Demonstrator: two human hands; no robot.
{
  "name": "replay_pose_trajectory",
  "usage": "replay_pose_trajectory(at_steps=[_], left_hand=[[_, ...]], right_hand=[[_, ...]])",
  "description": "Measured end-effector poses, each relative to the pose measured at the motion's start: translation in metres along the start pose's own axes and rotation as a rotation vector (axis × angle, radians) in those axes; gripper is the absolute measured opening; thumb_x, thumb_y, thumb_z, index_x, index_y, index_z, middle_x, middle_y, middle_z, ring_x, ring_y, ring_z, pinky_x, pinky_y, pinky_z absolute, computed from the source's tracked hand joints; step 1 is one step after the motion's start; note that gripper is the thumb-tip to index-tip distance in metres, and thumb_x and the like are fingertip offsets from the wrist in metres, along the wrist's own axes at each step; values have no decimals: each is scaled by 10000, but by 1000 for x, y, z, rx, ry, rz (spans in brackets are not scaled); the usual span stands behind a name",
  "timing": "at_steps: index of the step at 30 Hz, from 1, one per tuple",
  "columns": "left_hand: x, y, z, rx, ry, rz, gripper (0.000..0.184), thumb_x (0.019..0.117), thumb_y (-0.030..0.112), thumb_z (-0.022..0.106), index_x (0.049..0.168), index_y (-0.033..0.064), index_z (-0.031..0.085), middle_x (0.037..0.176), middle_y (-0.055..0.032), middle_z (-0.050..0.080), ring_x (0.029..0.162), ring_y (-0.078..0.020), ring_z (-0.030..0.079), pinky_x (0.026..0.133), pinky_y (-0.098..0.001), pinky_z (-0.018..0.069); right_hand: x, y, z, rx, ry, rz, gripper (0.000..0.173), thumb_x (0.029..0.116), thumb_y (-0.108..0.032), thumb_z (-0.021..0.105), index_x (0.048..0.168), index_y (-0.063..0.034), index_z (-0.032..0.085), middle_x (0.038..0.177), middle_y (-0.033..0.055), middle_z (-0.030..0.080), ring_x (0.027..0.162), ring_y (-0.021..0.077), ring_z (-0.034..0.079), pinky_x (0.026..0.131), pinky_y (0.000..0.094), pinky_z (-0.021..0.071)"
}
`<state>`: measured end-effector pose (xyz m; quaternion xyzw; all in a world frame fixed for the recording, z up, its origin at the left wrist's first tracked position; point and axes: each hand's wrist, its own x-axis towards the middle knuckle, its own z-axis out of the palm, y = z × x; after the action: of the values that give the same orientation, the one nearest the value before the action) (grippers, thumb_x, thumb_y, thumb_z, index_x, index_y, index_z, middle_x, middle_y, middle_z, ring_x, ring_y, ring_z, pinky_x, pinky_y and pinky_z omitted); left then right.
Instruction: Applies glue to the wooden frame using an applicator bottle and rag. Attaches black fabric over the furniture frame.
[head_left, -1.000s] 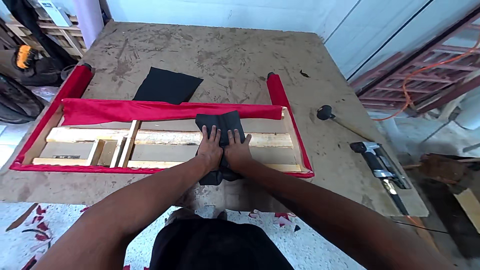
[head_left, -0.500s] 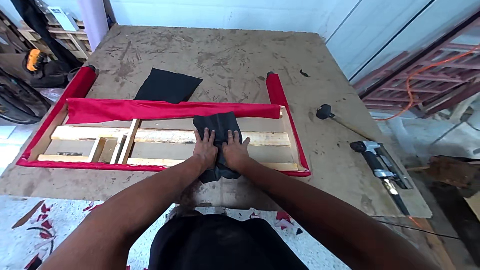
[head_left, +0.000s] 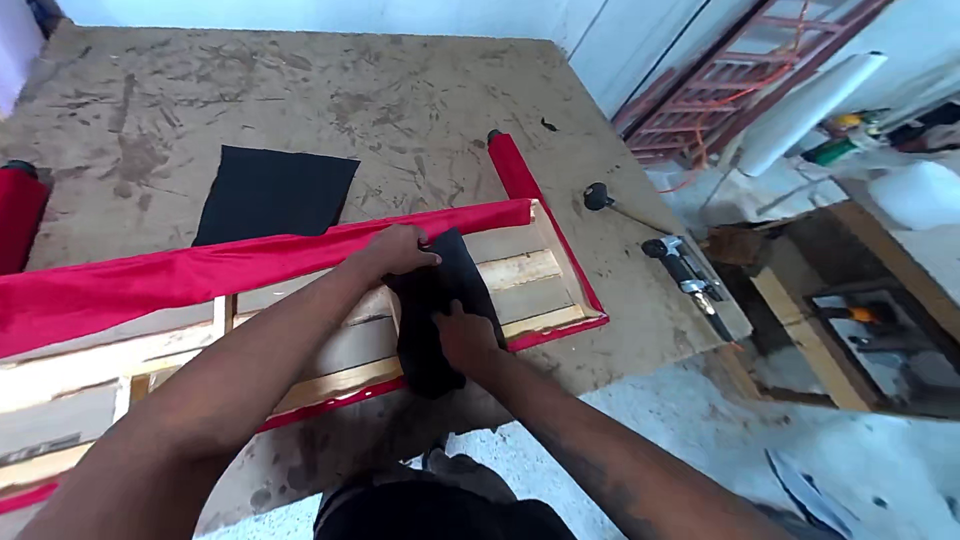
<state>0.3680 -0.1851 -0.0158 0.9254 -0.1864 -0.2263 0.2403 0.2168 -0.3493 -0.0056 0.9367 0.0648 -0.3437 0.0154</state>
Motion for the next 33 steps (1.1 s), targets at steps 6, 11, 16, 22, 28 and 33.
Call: replay_pose_trajectory(at_steps=[6, 11, 16, 22, 28, 33], left_hand=[[38, -8, 17, -31, -244, 112, 677, 809, 699, 729, 1015, 54, 719, 955, -156, 716, 945, -339, 699, 844, -640, 551], [26, 11, 6, 11, -110, 281, 441, 921, 502, 709, 905, 62, 682, 867, -136, 670, 865, -328, 676, 744, -587, 558], [48, 13, -6, 142, -132, 323, 426, 941, 508, 688, 964, 84, 709, 919, -141, 695, 920, -347, 688, 773, -616, 554], [64, -10, 14, 41, -58, 197, 516, 905, 597, 685, 882, 82, 700, 881, -152, 688, 891, -360, 684, 749, -640, 547], [67, -23, 17, 70, 168, 115, 329, 960, 457, 674, 1053, 144, 718, 1027, -124, 712, 1023, -344, 688, 834, -617, 562], [-14, 35, 1, -116, 166, 365, 281, 1049, 354, 539, 1138, 159, 722, 1067, -44, 704, 1032, -204, 679, 931, -491, 571]], right_hand=[[10, -15, 2, -12, -97, 128, 752, 895, -67, 666, 1539, -379, 435, 1635, 240, 257, 908, 480, 677, 738, 649, 571], [16, -19, 4, -17, -116, 149, 734, 949, -83, 612, 1581, -374, 376, 1673, 222, 176, 904, 464, 683, 750, 625, 579], [22, -21, 7, -18, -121, 164, 703, 958, -95, 612, 1577, -348, 396, 1685, 202, 152, 884, 438, 689, 750, 599, 588], [24, -15, 12, -12, -78, 132, 744, 894, -66, 673, 1540, -366, 456, 1645, 210, 238, 824, 416, 691, 704, 596, 597], [20, -10, 8, -21, -49, 79, 758, 862, -98, 714, 1535, -341, 464, 1604, 230, 290, 777, 401, 686, 676, 591, 596], [12, 1, 8, 47, -58, 34, 589, 972, -225, 609, 1541, -291, 471, 1688, 169, 207, 887, 440, 696, 730, 633, 584]])
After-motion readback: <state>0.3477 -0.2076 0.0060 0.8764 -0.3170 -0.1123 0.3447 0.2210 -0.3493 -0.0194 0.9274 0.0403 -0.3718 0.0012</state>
